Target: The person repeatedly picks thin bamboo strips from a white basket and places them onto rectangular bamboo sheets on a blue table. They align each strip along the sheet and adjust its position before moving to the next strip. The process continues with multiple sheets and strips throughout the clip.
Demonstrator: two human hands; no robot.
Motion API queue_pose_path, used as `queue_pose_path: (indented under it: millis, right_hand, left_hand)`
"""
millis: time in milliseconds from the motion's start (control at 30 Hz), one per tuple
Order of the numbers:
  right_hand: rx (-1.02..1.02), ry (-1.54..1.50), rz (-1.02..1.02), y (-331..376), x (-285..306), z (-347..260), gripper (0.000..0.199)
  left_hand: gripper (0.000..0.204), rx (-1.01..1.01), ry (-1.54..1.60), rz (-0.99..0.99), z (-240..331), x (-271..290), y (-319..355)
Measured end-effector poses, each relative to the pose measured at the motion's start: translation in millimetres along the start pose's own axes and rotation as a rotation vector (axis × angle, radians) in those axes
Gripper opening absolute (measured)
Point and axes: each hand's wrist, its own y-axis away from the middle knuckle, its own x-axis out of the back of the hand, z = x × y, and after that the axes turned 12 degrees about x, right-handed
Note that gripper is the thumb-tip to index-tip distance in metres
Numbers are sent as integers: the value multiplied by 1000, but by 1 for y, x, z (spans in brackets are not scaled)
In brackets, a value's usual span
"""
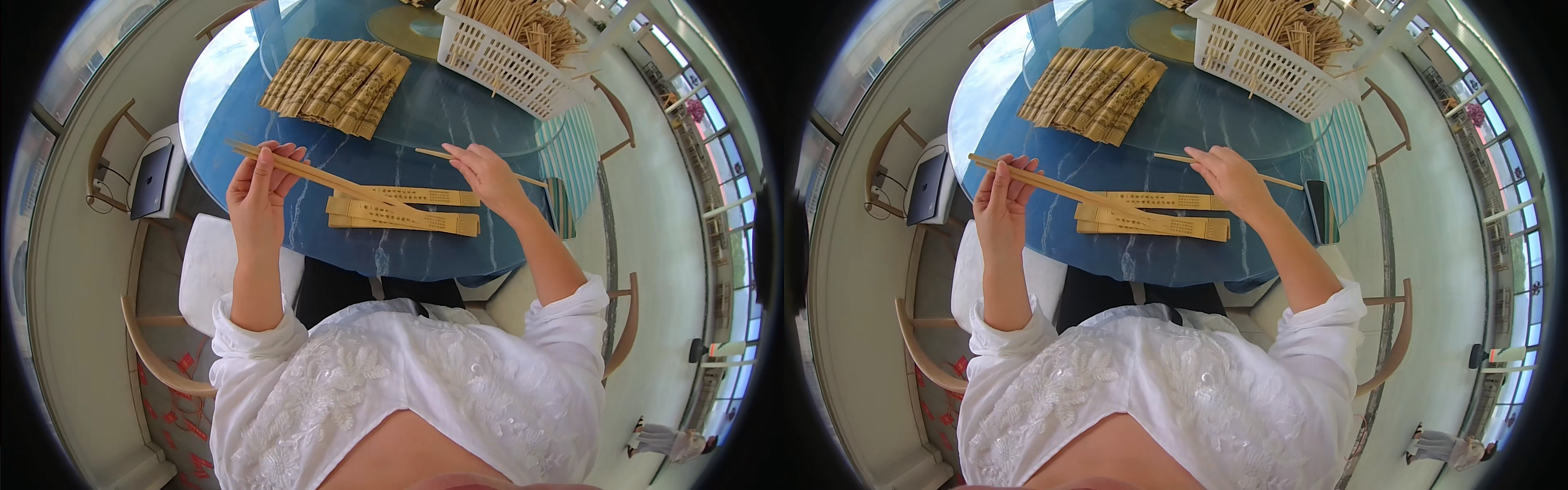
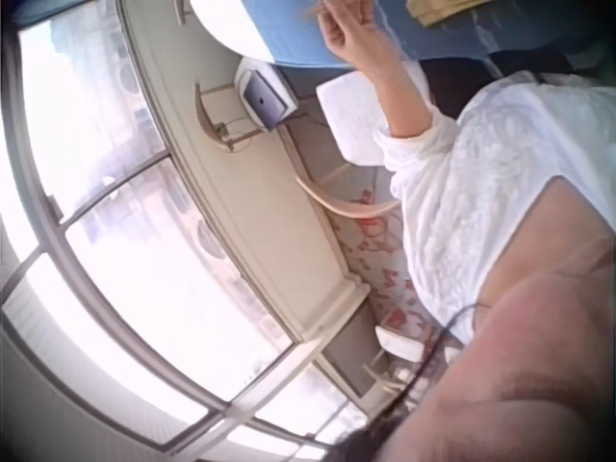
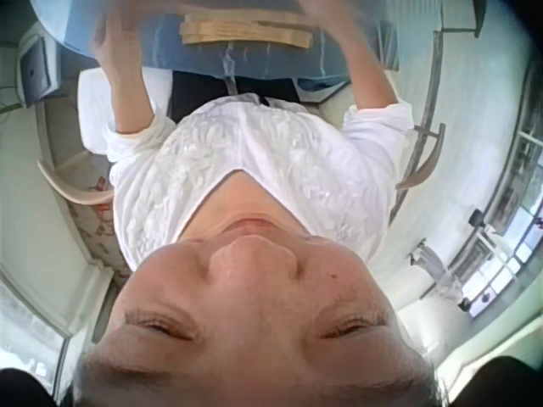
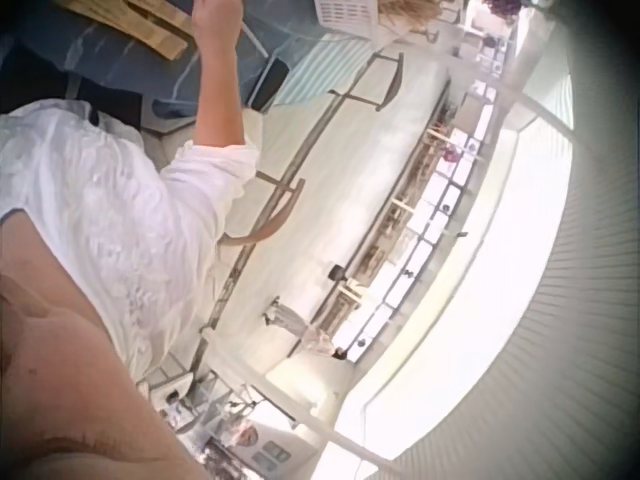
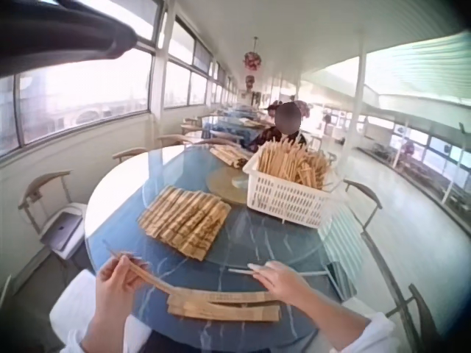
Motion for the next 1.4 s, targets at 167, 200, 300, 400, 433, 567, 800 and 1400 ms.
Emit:
queue_pose_path:
  millis: [167, 200, 300, 400, 433, 567, 800, 1400]
  right_hand:
    - [1, -81, -69, 28, -43, 13, 32]
    - [9, -84, -78, 31, -45, 13, 32]
    - [-5, -77, -98, 40, -47, 13, 31]
    - [14, -133, -78, 42, -54, 10, 29]
    - [16, -149, -80, 41, -56, 8, 31]
    - [34, -188, -92, 30, -65, 1, 32]
    - [71, -153, -124, 16, -76, -4, 30]
    - [-25, -803, 75, 38, -16, -102, 22]
  left_hand:
    - [25, 71, 80, 144, -8, 32, 9]
    - [25, 86, 94, 160, -12, 35, 11]
    - [25, 137, 71, 184, -21, 38, 17]
    - [25, 179, 66, 207, -28, 37, 20]
    - [24, 185, 73, 200, -31, 37, 20]
    - [24, 199, 89, 155, -35, 30, 21]
    - [24, 267, 66, 118, -43, 12, 22]
    - [16, -6, -682, -562, 5, -101, 50]
